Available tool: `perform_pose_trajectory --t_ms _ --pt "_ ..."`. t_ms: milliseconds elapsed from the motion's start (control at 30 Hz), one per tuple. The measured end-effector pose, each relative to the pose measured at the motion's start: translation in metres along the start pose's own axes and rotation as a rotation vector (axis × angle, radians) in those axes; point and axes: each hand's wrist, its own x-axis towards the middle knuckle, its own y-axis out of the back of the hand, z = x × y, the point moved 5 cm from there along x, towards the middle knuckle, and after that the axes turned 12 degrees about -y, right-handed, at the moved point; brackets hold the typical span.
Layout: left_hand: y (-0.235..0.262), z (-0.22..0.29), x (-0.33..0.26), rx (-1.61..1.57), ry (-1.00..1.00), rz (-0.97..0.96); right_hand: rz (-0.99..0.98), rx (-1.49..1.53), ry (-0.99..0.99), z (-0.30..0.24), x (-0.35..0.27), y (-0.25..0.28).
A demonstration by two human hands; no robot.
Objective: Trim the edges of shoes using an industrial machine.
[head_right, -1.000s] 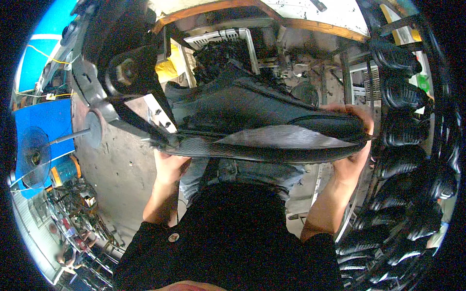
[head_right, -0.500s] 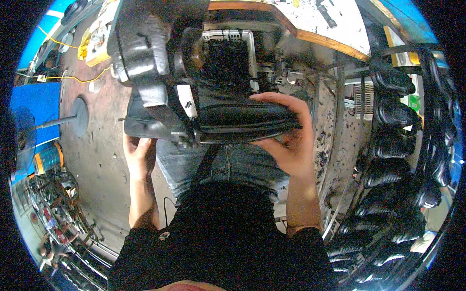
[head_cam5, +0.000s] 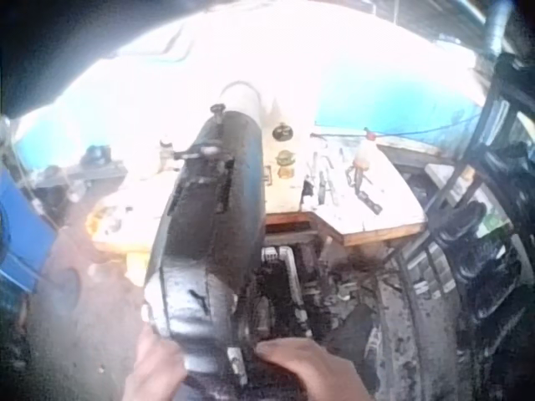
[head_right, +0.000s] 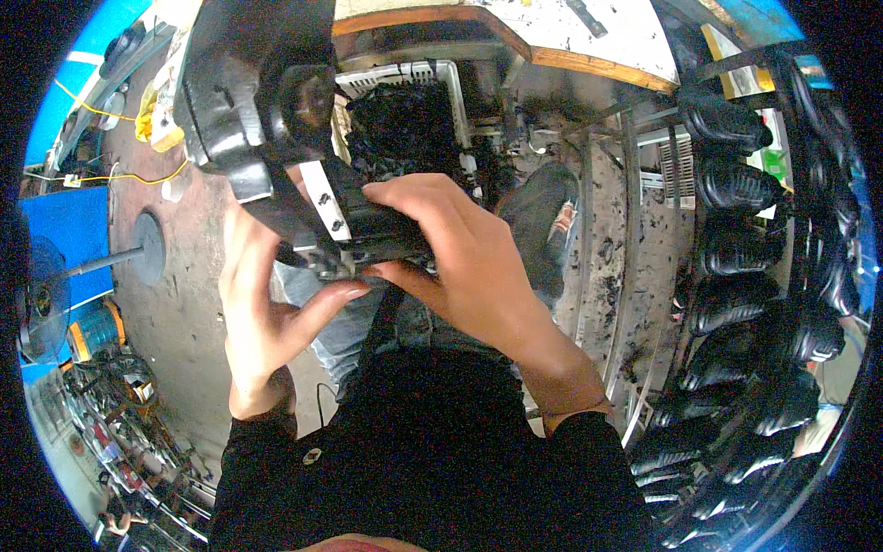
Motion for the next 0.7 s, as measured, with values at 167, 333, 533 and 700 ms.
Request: perform_pose_trajectory --t_ms 167,333,533,700 --pt "-0.022 -0.018 0.009 -0.293 0.017 -0.043 -0.065 -0.064 -0.082 0.0 -0.002 -0.005" --pt "-0.038 -0.036 -0.009 -0.592 0.096 0.108 -0.101 -0.056 -0.066 0.004 0.001 -0.001" --pt "-0.065 -0.039 -0.021 -0.968 0.234 0.258 -0.099 0.248 -0.134 0.114 -0.028 -0.024" --pt "-0.088 -0.048 -0.027 -1.122 0.14 0.301 -0.243 0.531 -0.354 0.198 -0.066 -0.056"
